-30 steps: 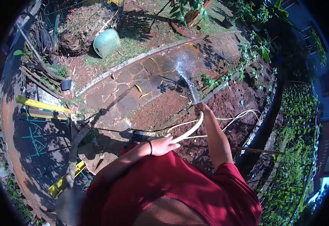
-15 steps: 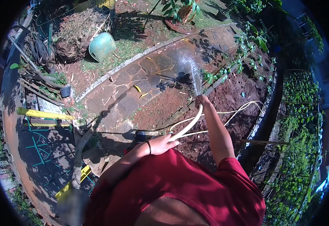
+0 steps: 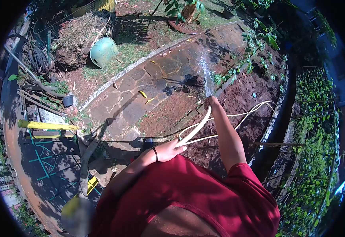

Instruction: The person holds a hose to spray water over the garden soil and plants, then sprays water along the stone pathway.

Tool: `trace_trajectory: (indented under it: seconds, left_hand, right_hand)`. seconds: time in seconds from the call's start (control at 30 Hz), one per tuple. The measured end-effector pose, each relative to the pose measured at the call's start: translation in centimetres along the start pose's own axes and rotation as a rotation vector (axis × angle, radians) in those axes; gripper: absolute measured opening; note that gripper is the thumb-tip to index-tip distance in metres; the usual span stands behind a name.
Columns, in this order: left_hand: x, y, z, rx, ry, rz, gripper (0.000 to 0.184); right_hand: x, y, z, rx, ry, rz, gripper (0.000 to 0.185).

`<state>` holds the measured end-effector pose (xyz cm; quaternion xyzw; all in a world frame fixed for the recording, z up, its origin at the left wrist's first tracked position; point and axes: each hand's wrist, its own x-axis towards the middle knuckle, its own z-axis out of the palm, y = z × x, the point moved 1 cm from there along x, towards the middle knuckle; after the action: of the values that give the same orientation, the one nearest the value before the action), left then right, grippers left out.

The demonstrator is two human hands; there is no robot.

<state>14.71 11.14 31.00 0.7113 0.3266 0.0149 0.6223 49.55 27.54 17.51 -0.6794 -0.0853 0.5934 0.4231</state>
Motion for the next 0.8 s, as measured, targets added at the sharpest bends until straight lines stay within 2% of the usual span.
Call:
trace_trajectory:
  seconds: [0.2,0.43,0.57,0.67,0.73,0.8]
  left_hand:
    - [0.5,-0.7,0.2,-0.017,-0.021,0.024,0.055]
    - [-0.1,0.0,-0.3,-0.005,0.016,0.026,0.053]
    - [1.0,-2.5,1.0,-0.078,0.064,0.147,0.054]
    - [0.5,-1.3,0.4,-0.042,0.02,0.062,0.053]
    - [0.4,-1.0,0.3,-0.028,0.014,0.051,0.053]
    - [0.1,-0.4,0.0,-0.012,0.006,0.04,0.053]
  right_hand:
    - [-1.7,-1.2,1.2,-0.081,-0.122,0.007,0.018]
    - [-0.1,-1.2,1.0,0.069,0.066,-0.176,0.012]
    - [-1.6,-1.5,1.6,0.075,0.003,-0.172,0.014]
    - [-0.7,-1.5,1.3,-0.017,0.017,-0.195,0.016]
    - [-0.4,-1.8,1.6,0.046,-0.083,-0.125,0.017]
    - [-2.4,-2.6,2.5,-0.007,-0.059,-0.101,0.019]
